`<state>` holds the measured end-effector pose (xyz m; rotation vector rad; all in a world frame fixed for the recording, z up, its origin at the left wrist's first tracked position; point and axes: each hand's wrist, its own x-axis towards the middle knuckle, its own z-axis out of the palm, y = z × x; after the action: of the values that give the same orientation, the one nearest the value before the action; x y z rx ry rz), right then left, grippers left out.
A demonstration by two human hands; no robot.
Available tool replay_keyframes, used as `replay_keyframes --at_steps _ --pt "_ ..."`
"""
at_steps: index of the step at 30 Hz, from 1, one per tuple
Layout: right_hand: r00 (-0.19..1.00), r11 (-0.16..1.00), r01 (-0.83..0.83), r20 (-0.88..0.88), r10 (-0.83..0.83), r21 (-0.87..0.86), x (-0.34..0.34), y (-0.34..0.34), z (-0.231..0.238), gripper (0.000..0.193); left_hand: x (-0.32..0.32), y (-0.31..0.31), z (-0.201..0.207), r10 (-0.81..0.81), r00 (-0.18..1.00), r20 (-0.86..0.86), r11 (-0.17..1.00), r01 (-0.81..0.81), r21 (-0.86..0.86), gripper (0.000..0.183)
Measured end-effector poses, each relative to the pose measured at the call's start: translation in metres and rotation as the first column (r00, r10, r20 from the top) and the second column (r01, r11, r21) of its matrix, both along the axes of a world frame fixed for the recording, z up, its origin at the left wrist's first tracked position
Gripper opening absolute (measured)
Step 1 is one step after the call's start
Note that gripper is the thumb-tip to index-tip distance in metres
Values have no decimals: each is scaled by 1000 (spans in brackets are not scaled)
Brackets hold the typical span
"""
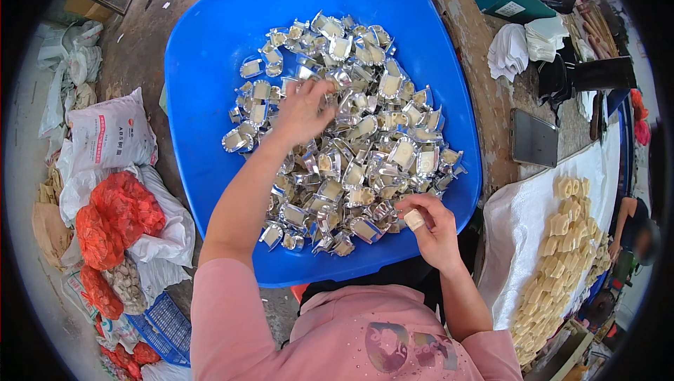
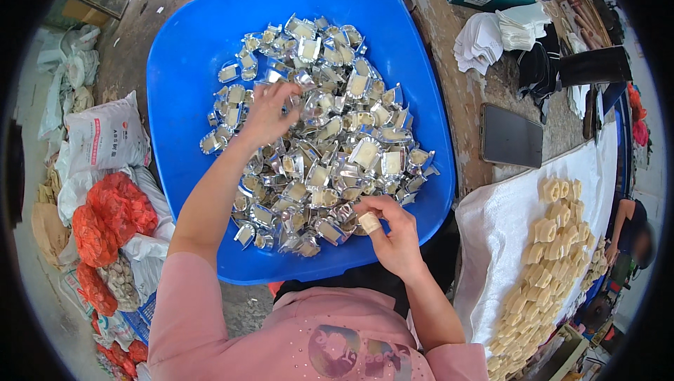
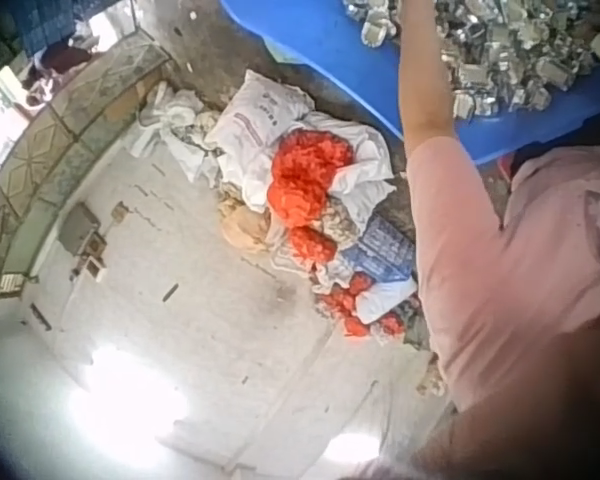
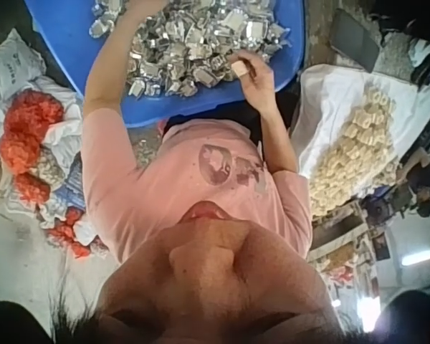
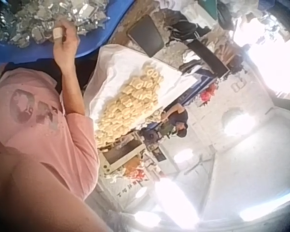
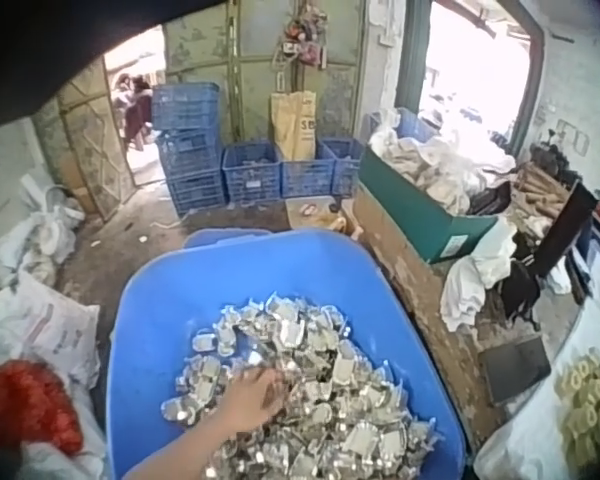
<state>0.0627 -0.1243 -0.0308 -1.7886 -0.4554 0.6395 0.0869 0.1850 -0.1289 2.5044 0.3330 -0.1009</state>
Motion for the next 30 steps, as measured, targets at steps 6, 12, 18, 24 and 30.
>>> replay_keyframes --at_steps 6,12,18,24,30 --pt "998 999 -4 57 7 -41 -2 -6 5 22 -60 -3 10 59 994 -93 998 -63 -32 36" --pt "996 997 28 87 -22 -69 -2 -15 6 22 -59 20 45 217 971 -101 877 -149 458 39" --pt "993 996 8 120 2 -84 -4 -14 6 21 7 36 22 117 993 2 982 -116 148 49" --pt "989 995 1 150 15 -102 -2 -12 13 21 57 16 -15 162 955 -250 958 -92 271 78" --pt "984 996 14 180 3 -92 -2 -20 11 21 72 6 -2 253 903 -348 941 -146 305 87"
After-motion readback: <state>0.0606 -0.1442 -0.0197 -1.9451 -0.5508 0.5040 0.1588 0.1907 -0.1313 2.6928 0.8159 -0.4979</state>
